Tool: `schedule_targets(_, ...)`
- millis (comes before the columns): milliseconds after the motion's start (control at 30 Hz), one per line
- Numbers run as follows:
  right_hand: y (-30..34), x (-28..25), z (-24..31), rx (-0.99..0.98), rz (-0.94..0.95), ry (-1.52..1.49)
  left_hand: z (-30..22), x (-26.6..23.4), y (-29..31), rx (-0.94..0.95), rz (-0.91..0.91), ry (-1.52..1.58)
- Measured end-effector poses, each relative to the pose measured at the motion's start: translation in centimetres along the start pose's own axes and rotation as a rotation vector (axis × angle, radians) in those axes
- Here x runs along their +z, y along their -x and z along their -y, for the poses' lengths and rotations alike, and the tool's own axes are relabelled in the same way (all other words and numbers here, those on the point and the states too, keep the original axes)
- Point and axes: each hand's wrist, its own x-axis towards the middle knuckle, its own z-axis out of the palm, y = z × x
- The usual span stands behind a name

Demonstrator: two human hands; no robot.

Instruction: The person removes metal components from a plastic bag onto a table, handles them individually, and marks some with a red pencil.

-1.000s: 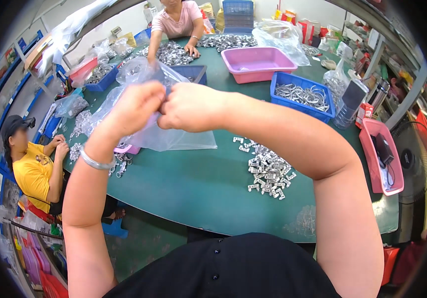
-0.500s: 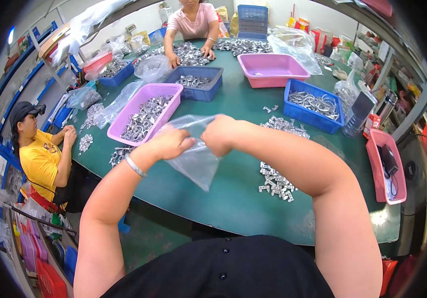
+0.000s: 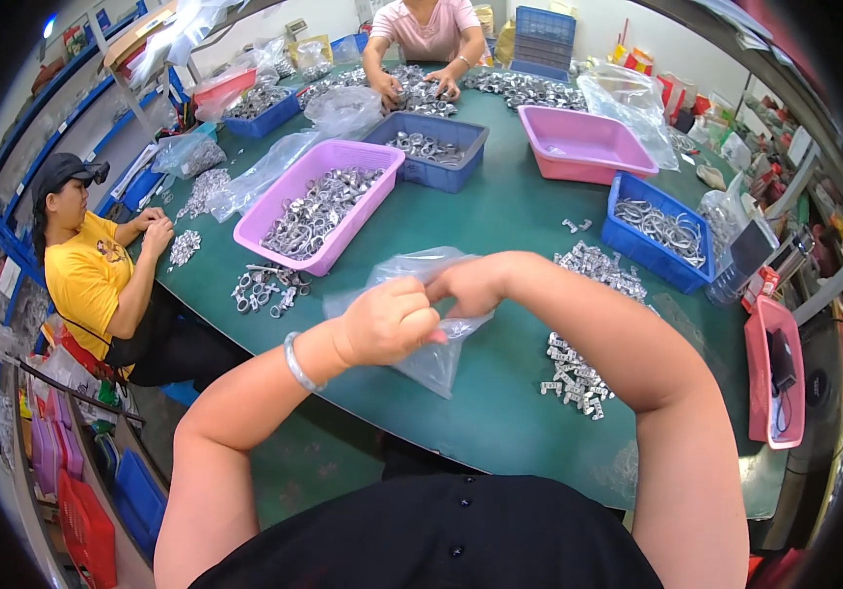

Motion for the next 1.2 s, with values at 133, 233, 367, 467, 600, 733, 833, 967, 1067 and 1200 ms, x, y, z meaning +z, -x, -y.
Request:
schedule_targets(133,1.9,-2.1,-1.8,0.16,-0.172,0.139,0.1,-0.3,0.9,-0.088,-0.039,-0.013)
schedule_targets(233,0.8,-2.8,-0.2,0.37,-0.047,0.18,0.6,-0.9,1.9,-0.211,0.057,0.0)
schedule_targets(367,0.2,-2.2,1.0,0.286,0.034,0.235,1.5,-1.2,2.0,-0.626,0.533,-0.069)
schedule_targets(467,0.3,-1.2,1.2,0.162,-0.063,0.213,1.7,-0.7,0.2,-0.697,0.604,-0.036)
schedule_targets(600,0.2,-0.7,2.6,0.218,0.138,0.191,2.7,0.5,-0.1,-0.775,0.684,-0.103)
schedule_targets(733,0.4,0.3,3.6,-0.057,-0.139,0.369,4.8,-0.1,-0.4,-0.958,0.735,-0.179)
schedule_targets(833,1.3,0.3,2.6,-0.112,-0.192,0.44,5.3,0.0,-0.6,-1.02,0.801,-0.203)
schedule_targets(967,1.3,1.5,0.5,-0.005,-0.299,0.479,5.4,1.0,0.6,-0.969,0.786,-0.297)
schedule_targets(1067,0.8,2.5,-0.7,0.151,-0.37,0.627,4.8,2.3,0.5,-0.752,0.78,-0.407)
schedule_targets(1200,0.1,1.6,0.0,0.136,-0.269,0.758,5.2,3.7,1.4,-0.277,0.385,-0.263)
